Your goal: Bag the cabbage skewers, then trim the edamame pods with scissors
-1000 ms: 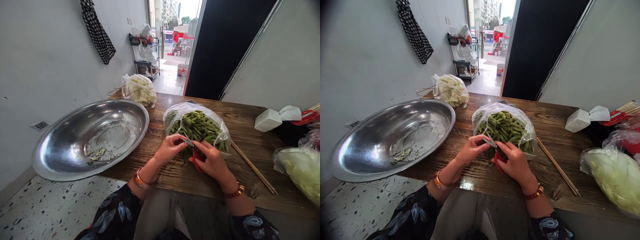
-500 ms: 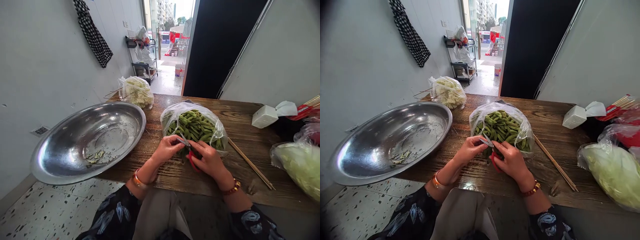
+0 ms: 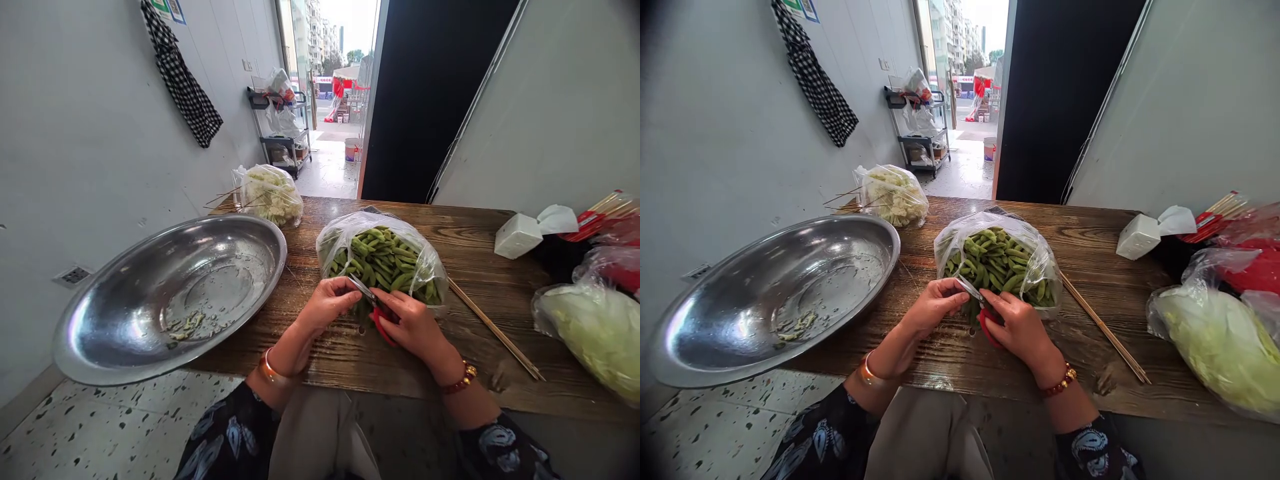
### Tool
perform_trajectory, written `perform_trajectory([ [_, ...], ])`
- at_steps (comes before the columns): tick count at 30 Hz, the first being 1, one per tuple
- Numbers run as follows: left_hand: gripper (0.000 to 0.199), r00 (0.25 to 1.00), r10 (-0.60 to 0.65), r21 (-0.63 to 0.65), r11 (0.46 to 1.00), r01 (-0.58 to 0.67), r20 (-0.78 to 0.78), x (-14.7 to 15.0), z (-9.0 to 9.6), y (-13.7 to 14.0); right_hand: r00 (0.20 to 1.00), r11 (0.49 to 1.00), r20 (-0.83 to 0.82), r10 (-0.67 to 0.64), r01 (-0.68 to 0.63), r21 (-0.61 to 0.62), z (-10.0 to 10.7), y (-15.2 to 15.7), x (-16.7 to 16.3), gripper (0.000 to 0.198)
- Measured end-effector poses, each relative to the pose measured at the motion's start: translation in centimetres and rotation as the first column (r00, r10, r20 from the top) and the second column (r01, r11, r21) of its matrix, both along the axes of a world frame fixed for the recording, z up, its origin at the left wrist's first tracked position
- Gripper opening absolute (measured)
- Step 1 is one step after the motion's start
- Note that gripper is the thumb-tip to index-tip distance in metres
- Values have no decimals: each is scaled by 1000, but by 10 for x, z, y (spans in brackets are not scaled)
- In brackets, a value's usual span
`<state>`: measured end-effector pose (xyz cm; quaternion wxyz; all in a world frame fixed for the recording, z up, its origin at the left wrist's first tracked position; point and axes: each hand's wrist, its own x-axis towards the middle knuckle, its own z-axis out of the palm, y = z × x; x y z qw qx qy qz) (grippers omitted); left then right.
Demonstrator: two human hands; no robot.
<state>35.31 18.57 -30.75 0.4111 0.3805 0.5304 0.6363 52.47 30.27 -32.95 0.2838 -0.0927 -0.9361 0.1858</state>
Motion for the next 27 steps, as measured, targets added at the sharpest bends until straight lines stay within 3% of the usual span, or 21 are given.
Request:
perform_trajectory([
  [4, 29, 968, 99, 55, 992, -114, 231, -2, 0, 3, 996, 997, -79, -41, 36, -64, 0, 1, -1, 50],
  [7, 29, 913, 104, 74, 987, -145, 395, -5, 0, 2, 990, 996, -119, -73, 66, -65, 0, 2, -2, 52],
  [12, 26, 844, 127, 96, 974, -206, 522, -8, -2, 0, 994, 998, -96, -56, 55, -16, 0, 0, -3, 54],
  [15, 26, 837, 99, 100, 979, -180, 537, -6, -3, 1, 995, 999, -80, -52, 52, 3, 0, -1, -4, 54],
  [21, 30, 904, -2, 78, 996, -35, 427, 4, -5, 3, 997, 1000, -74, -30, 31, 5, -1, -1, -5, 55],
  [27, 31, 933, -16, 73, 997, -11, 359, 6, -6, 3, 994, 999, -105, -14, 17, 27, -1, -1, -5, 50],
])
